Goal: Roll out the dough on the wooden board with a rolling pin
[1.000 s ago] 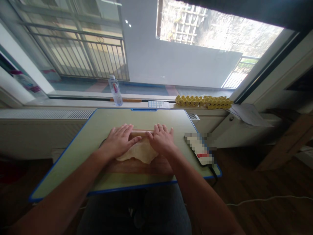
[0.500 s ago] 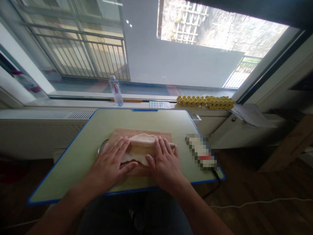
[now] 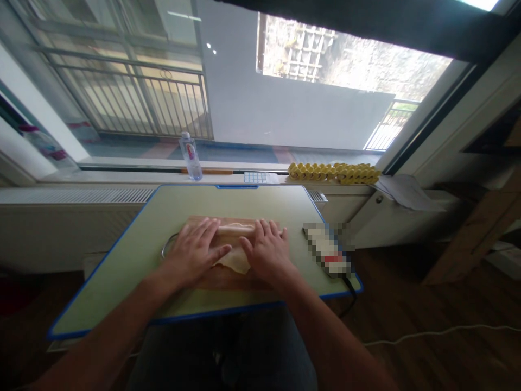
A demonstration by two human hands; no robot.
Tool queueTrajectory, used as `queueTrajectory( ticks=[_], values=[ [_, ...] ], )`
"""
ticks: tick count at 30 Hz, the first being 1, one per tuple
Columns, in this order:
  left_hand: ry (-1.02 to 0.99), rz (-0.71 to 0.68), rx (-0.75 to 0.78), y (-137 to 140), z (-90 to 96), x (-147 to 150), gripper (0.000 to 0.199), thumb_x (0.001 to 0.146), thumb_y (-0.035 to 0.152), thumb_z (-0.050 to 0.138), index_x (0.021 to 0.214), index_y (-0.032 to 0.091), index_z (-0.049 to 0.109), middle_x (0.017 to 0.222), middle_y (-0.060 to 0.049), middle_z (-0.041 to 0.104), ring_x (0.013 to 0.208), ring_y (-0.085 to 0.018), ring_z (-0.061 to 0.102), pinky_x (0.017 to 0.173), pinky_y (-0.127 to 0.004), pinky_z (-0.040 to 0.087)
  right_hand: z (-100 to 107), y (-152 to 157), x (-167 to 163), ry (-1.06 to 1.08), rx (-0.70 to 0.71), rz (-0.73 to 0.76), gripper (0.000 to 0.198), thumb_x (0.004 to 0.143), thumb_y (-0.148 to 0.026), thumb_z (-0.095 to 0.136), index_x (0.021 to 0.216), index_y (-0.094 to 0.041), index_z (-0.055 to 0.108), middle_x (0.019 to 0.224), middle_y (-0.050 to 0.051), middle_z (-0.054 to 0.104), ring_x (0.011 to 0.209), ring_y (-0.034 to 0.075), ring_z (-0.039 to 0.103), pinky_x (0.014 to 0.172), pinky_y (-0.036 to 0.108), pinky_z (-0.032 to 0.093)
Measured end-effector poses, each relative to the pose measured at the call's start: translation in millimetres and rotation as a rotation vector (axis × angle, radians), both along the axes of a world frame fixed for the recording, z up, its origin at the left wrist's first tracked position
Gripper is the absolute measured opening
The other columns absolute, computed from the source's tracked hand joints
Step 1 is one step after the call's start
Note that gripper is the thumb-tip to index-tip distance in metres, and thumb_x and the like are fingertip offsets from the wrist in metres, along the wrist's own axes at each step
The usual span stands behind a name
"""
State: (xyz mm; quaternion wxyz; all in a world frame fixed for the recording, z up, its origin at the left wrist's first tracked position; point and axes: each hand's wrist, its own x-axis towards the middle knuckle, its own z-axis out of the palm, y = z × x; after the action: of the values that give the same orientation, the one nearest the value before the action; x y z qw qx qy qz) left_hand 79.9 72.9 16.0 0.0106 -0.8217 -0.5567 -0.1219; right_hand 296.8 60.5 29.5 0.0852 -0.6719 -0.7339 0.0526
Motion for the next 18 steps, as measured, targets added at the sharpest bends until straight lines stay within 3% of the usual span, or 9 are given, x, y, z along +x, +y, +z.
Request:
queueTrajectory(
  ticks=[3,6,14,18],
  values=[
    [-0.009,-0.013,0.077,-38.0,-9.3,-7.3,0.091,0.1,0.076,0.029,0.163,0.01,0.038,0.168,-0.017,0.039,0.158,-0.033,0.033,0.129,-0.059,0.023,-7.4,-36.4,3.8,-0.002,0.015,0.058,0.082,0.105,-0.07,0.027,0.167,-0.018,0.031,0.174,0.011,0.028,0.162,0.03,0.019,0.13,0.054,0.014],
    [-0.001,0.002,0.072,-44.5,-11.9,-7.1,0.092,0.1,0.076,0.029,0.163,0.01,0.037,0.17,-0.018,0.036,0.159,-0.034,0.032,0.129,-0.06,0.023,-8.7,-40.9,6.1,-0.006,-0.004,0.07,0.084,0.104,-0.071,0.026,0.168,-0.017,0.027,0.175,0.01,0.023,0.163,0.03,0.015,0.13,0.055,0.012],
    [0.001,0.084,-0.161,48.8,13.9,17.2,0.089,0.102,0.073,0.015,0.161,0.011,0.039,0.169,-0.017,0.039,0.159,-0.032,0.031,0.128,-0.064,0.02,10.1,52.8,3.7,-0.003,-0.081,0.004,0.087,0.104,-0.074,0.013,0.163,-0.016,0.04,0.172,0.014,0.032,0.16,0.039,0.021,0.125,0.071,0.011],
    [-0.002,0.094,-0.189,56.2,18.2,20.6,0.089,0.102,0.073,0.018,0.161,0.01,0.039,0.168,-0.018,0.039,0.159,-0.033,0.032,0.128,-0.064,0.02,13.6,65.8,1.9,-0.01,-0.082,-0.029,0.083,0.105,-0.071,0.012,0.159,-0.019,0.048,0.171,0.013,0.035,0.159,0.042,0.023,0.122,0.074,0.014]
  ],
)
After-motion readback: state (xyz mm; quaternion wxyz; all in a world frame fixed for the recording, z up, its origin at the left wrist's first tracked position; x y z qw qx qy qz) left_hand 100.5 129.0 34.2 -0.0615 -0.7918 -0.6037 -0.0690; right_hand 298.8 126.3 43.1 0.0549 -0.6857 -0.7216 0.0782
